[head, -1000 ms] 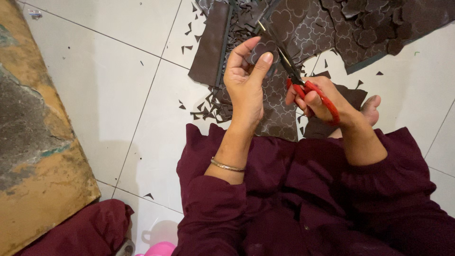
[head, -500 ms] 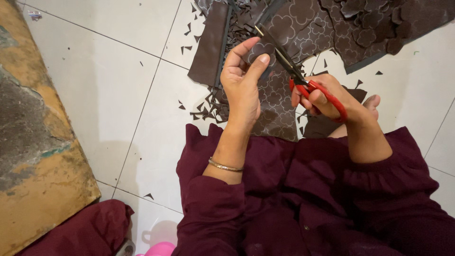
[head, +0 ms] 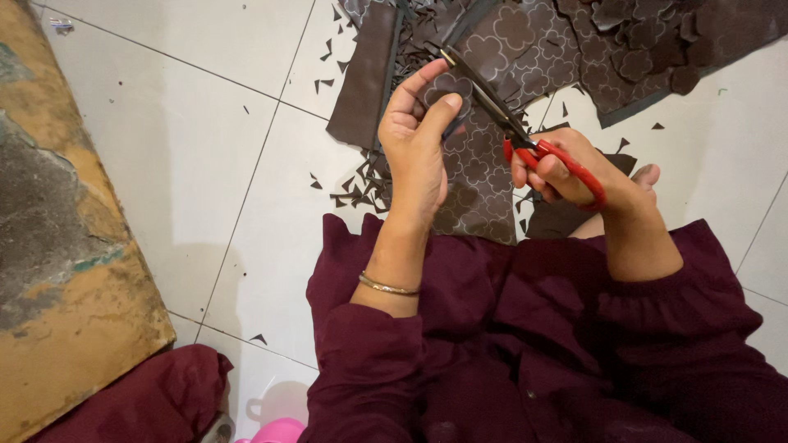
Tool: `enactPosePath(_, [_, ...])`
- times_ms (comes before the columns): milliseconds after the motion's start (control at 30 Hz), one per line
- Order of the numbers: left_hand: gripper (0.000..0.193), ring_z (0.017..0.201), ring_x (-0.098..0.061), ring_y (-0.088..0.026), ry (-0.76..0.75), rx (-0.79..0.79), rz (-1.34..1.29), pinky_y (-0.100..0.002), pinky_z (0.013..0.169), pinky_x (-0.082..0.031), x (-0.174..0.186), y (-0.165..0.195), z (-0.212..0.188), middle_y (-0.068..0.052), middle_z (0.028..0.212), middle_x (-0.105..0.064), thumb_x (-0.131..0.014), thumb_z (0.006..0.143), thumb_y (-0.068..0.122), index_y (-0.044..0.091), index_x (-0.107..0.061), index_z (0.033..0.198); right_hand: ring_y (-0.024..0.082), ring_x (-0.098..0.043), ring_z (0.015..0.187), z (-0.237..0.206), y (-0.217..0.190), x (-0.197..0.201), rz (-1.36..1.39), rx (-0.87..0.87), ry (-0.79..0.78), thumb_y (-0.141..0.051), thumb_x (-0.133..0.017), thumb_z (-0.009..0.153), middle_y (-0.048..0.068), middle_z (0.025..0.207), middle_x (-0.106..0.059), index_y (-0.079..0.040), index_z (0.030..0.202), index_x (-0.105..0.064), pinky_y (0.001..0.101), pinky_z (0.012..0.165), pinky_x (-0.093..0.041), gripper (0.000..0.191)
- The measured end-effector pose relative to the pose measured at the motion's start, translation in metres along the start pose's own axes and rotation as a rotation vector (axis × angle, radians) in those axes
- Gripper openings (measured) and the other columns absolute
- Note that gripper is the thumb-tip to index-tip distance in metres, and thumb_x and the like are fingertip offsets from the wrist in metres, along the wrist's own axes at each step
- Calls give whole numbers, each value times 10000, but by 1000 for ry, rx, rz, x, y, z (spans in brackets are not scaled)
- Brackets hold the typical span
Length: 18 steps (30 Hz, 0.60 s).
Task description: The person sits on the floor and uses red-handled scissors to cut flower-shaped pieces from a brown patterned fabric. The person holds the fabric with the left hand and cuts with the right, repeatedly trimming shapes and dropping the cut pieces onto the floor.
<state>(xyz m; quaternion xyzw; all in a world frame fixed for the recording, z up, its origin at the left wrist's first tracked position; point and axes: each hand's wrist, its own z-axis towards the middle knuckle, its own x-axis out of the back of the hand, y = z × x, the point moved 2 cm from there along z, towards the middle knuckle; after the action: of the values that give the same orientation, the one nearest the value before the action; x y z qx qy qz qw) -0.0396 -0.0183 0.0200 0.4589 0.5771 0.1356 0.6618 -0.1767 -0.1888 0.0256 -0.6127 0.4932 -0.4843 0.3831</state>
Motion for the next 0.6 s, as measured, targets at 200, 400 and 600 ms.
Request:
enactPosePath(200, [393,844,-678,-90,-70,203,-87,-252,695,-571,8,0,9,-60,1001,-720,-682,922,-1,-46,-630,1309,64,-502,467,2,-14,-4,-30,36,-42,-984,-376,763,-61,546,-499,-67,870,-684,234,461,-421,973])
enactPosePath(400, [362,810,-626,-103,-153,267,-143,-272,637,-516,14,1,14,-68,991,-694,-673,912,-28,-98,-637,1266,102,-453,534,-2,-31,-16,87,90,-95,-992,-383,810,-35,592,-473,-19,933,-674,268,576,-392,1023])
enactPosePath(600, [356,807,-620,-108,-150,294,-126,-283,625,-516,17,3,17,-63,977,-688,-675,899,-34,-85,-627,1247,93,-462,460,3,-25,-15,6,54,-70,-996,-321,776,-27,469,-481,-44,803,-667,258,470,-354,1013])
